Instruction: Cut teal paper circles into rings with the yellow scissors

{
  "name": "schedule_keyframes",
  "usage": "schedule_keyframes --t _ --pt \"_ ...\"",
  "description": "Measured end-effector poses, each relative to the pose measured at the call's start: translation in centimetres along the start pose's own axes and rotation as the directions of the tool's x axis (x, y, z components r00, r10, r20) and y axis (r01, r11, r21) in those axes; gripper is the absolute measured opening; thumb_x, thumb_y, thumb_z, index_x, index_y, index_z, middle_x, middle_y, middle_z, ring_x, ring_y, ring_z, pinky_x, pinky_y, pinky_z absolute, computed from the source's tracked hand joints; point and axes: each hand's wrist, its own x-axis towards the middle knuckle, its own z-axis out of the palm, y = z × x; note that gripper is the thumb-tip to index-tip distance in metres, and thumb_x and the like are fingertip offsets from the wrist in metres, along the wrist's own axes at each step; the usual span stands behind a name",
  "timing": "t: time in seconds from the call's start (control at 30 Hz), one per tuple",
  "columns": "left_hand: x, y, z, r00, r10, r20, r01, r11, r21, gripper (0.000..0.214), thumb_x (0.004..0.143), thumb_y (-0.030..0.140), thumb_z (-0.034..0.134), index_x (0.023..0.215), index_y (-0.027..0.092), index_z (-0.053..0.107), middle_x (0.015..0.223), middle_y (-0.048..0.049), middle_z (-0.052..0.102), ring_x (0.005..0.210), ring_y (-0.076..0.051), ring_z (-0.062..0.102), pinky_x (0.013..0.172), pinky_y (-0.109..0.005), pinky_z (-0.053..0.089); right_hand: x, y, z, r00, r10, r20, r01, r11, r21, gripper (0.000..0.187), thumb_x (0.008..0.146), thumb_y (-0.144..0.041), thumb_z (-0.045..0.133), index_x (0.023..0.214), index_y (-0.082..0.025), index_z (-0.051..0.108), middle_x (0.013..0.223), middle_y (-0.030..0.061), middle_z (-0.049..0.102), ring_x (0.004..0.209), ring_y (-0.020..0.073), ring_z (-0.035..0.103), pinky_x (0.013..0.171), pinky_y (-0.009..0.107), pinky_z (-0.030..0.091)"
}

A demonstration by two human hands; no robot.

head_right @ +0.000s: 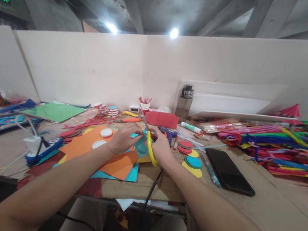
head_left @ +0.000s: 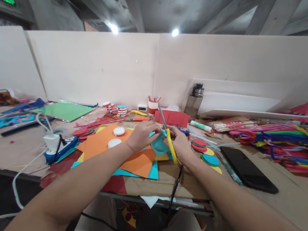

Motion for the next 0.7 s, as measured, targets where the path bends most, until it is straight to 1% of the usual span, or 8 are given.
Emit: schedule_keyframes --t 0.1,0.17,0.27,0.33,0.43,0.53,0.63,0.7 --pt "-0.1 0.2 0.2 0.996 -0.072 0.056 0.076 0.994 -0.072 0.008 0.088 0.025 0.061 0.084 0.020 0.067 0.091 -0.0060 0.070 0.090 -0.018 0.062 0.086 -0.033 0.048 -0.1 -0.1 -0.2 0.999 0.044 -0.017 -0.044 0.999 0.018 0.046 0.061 -0.025 0.065 0.107 -0.022 0.063 0.093 0.0043 0.073 0.074 0.0200 0.066 0.054 0.026 0.048" --pt "-0.1 0.3 0.1 0.989 -0.137 0.047 0.141 0.983 -0.116 0.012 0.088 0.029 0.061 0.084 0.020 0.068 0.090 -0.0061 0.071 0.088 -0.018 0.062 0.084 -0.033 0.048 0.0 -0.2 -0.4 0.998 0.051 -0.034 -0.050 0.998 0.022 0.048 0.061 -0.027 0.065 0.109 -0.021 0.064 0.091 0.0046 0.074 0.072 0.0206 0.066 0.051 0.026 0.048" --pt "0.6 -0.4 -0.5 0.963 -0.268 -0.036 0.258 0.951 -0.173 0.020 0.090 0.034 0.058 0.082 0.019 0.067 0.083 -0.0048 0.070 0.079 -0.016 0.061 0.076 -0.029 0.047 0.1 -0.3 -0.6 0.996 0.031 -0.079 -0.031 1.000 0.006 0.049 0.063 -0.031 0.068 0.111 -0.022 0.064 0.085 0.0043 0.074 0.067 0.0204 0.065 0.051 0.028 0.050" --pt "1.5 -2.0 -1.5 0.917 -0.382 -0.111 0.356 0.912 -0.203 0.023 0.089 0.037 0.056 0.082 0.018 0.066 0.078 -0.0026 0.069 0.072 -0.014 0.059 0.069 -0.027 0.045 0.2 -0.1 -0.7 0.995 0.033 -0.093 -0.033 0.999 0.007 0.048 0.063 -0.034 0.070 0.110 -0.023 0.065 0.084 0.0041 0.074 0.065 0.0202 0.065 0.052 0.029 0.050" --pt "2.9 -6.5 -3.5 0.795 -0.545 -0.267 0.508 0.838 -0.199 0.025 0.089 0.038 0.052 0.079 0.017 0.063 0.075 -0.0015 0.067 0.073 -0.014 0.058 0.069 -0.025 0.044 0.3 0.2 -0.8 0.990 0.090 -0.106 -0.084 0.995 0.062 0.048 0.063 -0.035 0.072 0.109 -0.022 0.064 0.088 0.0047 0.074 0.063 0.0195 0.064 0.054 0.031 0.051" --pt "3.2 -12.7 -5.8 0.630 -0.645 -0.433 0.648 0.744 -0.165 0.021 0.088 0.033 0.052 0.080 0.016 0.063 0.079 -0.0029 0.067 0.078 -0.015 0.060 0.074 -0.026 0.044 0.2 0.4 -0.9 0.983 0.142 -0.117 -0.131 0.987 0.095 0.053 0.062 -0.034 0.074 0.113 -0.020 0.063 0.091 0.0056 0.073 0.058 0.0172 0.061 0.053 0.030 0.049" --pt "2.2 -18.6 -7.9 0.478 -0.708 -0.520 0.792 0.603 -0.093 0.021 0.090 0.030 0.049 0.087 0.016 0.063 0.090 -0.0059 0.069 0.086 -0.017 0.061 0.081 -0.028 0.044 0.1 0.4 -0.9 0.980 0.147 -0.133 -0.138 0.987 0.078 0.055 0.061 -0.035 0.075 0.113 -0.020 0.063 0.093 0.0063 0.073 0.056 0.0159 0.059 0.050 0.029 0.047" --pt "1.4 -21.8 -8.9 0.374 -0.758 -0.535 0.889 0.458 -0.028 0.022 0.092 0.031 0.048 0.095 0.015 0.063 0.104 -0.0097 0.069 0.098 -0.020 0.060 0.089 -0.031 0.043 0.0 0.5 -1.0 0.979 0.140 -0.146 -0.132 0.989 0.064 0.053 0.062 -0.037 0.076 0.112 -0.020 0.064 0.095 0.0065 0.074 0.059 0.0160 0.059 0.051 0.029 0.047"
